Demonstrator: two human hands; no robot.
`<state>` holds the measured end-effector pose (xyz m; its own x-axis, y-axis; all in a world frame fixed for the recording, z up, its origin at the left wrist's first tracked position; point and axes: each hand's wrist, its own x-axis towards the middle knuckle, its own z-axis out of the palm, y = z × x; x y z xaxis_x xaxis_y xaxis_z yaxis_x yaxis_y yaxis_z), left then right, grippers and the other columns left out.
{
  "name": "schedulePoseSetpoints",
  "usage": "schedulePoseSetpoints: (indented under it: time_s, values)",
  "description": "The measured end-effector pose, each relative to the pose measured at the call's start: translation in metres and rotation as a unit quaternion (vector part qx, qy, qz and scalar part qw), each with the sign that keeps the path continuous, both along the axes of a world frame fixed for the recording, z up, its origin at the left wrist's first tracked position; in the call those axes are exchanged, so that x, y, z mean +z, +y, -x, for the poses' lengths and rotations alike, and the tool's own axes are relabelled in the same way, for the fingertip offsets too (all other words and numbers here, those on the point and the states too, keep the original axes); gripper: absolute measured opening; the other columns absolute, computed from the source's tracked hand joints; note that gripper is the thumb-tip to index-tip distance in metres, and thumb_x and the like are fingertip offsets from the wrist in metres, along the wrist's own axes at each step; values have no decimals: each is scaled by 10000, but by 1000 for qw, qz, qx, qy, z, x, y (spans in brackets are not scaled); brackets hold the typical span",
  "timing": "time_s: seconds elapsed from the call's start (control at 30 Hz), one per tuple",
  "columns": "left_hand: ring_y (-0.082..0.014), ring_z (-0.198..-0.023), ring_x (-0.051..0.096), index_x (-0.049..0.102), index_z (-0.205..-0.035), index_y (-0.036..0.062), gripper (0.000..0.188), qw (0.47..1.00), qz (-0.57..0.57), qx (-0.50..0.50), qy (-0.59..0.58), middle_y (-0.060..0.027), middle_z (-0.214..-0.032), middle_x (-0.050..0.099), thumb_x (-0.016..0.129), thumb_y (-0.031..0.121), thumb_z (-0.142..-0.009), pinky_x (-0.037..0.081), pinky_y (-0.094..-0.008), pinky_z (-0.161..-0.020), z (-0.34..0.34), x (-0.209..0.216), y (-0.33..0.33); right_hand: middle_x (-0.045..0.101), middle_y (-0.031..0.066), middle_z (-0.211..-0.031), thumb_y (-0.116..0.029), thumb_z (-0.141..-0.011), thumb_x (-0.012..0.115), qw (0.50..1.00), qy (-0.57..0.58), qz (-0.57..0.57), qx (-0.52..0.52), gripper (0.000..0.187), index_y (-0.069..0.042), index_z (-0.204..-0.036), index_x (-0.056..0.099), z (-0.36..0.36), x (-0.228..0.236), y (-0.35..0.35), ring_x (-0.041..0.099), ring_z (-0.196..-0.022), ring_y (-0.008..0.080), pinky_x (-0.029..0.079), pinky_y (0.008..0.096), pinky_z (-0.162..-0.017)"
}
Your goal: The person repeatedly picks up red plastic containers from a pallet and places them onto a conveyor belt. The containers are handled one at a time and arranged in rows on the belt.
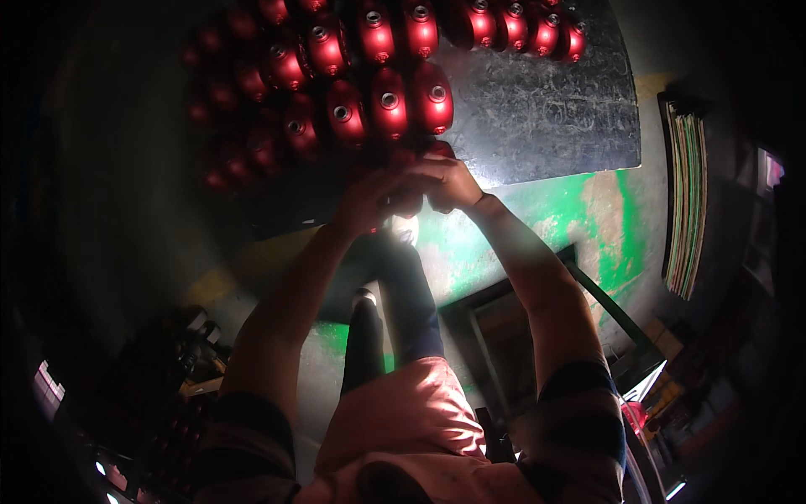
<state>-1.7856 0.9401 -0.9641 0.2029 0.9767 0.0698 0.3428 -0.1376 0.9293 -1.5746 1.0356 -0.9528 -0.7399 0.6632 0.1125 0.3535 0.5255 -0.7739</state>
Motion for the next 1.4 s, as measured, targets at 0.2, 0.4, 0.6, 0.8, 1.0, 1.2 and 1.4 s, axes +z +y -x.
schedulePoseSetpoints:
  time_s: [0.2, 0.4, 0.6, 0.8, 1.0, 1.2, 1.4]
  values:
    - [-238, -767, 630, 680, -1126, 129, 395, 996, -50, 5, 73, -103, -890, 632, 753, 97, -740, 511, -387, -770, -3, -1, -10, 596, -13, -801, 46, -841, 674, 953, 24, 247, -174, 446, -123, -1250, 622, -14, 22, -9, 600, -743, 91, 506, 245, -697]
    - [-300, -935, 614, 689, -905, 152, 282, 993, -73, 11, 92, -99, -1033, 647, 782, 131, -639, 467, -454, -888, -5, -8, -13, 669, 111, -987, -215, -829, 742, 976, -129, 107, -139, 715, -247, -1464, 415, -26, 53, 64, 667, -859, 277, 532, 359, -824]
    - [-311, -988, 606, 705, -928, 163, 324, 978, -140, 9, 154, -76, -1011, 670, 793, 158, -616, 421, -472, -965, 3, 1, -2, 629, 84, -1283, -247, -880, 669, 969, -227, 93, 31, 545, -285, -1400, 509, -1, 62, 119, 632, -1122, 301, 492, 383, -983]
    - [-293, -1022, 606, 705, -1010, 153, 389, 966, -177, -3, 190, -105, -1082, 633, 802, 134, -634, 451, -457, -954, 3, -3, 3, 709, 104, -1002, -176, -897, 624, 933, -121, 335, -49, 373, -146, -1268, 598, 13, 59, 112, 693, -926, 215, 520, 323, -856]
    - [-216, -912, 614, 395, -1386, 24, 657, 999, 22, -36, -30, -114, -1132, 585, 645, -117, -796, 541, -336, -761, 4, 39, -32, 705, 109, -922, -143, -914, 594, 981, -122, 131, -71, 259, -134, -1173, 609, -11, 73, 41, 681, -840, 306, 529, 386, -783]
    - [-173, -722, 623, 633, -1125, 81, 238, 908, 309, -46, -281, -77, -900, 638, 642, 31, -892, 493, -300, -591, 30, 119, -114, 723, 124, -981, -52, -921, 575, 960, 26, 220, -171, 329, -80, -1248, 584, -37, 132, -90, 716, -889, 209, 555, 350, -803]
    - [-157, -627, 569, 675, -1103, 90, 275, 981, -15, -154, 117, -85, -753, 604, 709, 50, -833, 451, -268, -567, 55, 204, -174, 669, 113, -1113, -162, -923, 616, 952, -32, 125, -279, 332, -106, -1250, 609, -51, 222, -222, 659, -976, 263, 506, 359, -906]
